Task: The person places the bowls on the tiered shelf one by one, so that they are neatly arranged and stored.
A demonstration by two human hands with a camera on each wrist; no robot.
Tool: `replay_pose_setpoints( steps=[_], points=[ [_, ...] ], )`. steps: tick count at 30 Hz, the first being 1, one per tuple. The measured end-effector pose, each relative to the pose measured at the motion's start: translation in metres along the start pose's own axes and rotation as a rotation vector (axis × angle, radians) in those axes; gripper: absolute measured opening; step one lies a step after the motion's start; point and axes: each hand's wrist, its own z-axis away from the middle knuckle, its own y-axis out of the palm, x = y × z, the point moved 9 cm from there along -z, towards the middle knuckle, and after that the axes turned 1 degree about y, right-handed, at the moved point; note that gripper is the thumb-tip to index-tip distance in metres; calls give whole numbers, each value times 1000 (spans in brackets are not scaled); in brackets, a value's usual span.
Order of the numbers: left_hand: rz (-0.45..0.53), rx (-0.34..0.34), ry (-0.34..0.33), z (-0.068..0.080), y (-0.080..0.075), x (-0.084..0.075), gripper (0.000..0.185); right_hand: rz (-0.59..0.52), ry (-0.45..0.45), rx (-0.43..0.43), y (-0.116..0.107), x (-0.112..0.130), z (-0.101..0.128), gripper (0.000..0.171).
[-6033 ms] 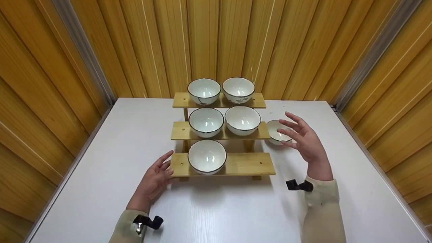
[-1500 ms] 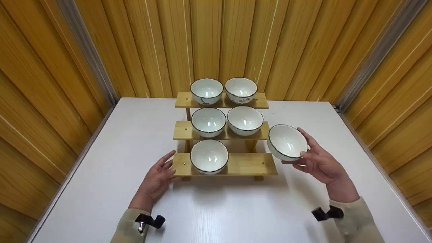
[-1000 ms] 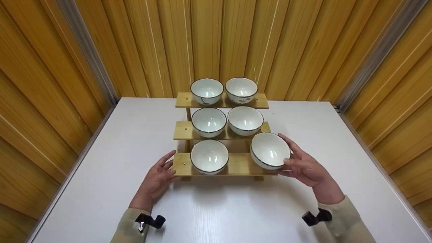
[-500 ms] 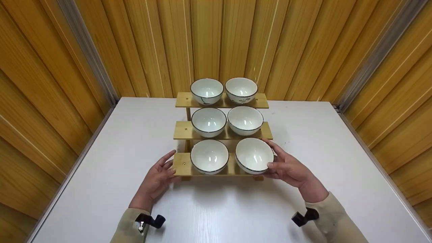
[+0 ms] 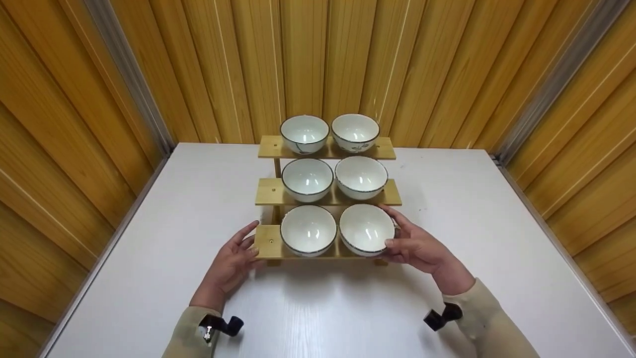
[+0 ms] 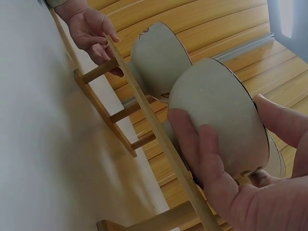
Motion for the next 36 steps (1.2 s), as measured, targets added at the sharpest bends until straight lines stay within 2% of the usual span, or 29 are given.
replay_pose_setpoints(
  steps=[8,19,26,36],
  points=[
    [-2,8,4,-1,1,1,77,-20,8,19,2,0,-1,95],
    [-19,11,-12,-1,1,0,78,12,43,15,1,-2,1,96],
    [3,8,-17,-1,0,1,78,2,12,43,-2,-2,8,90],
    [24,48,-4,0,2,-1,77,72,-21,-47,-29,11,28,78]
  ],
)
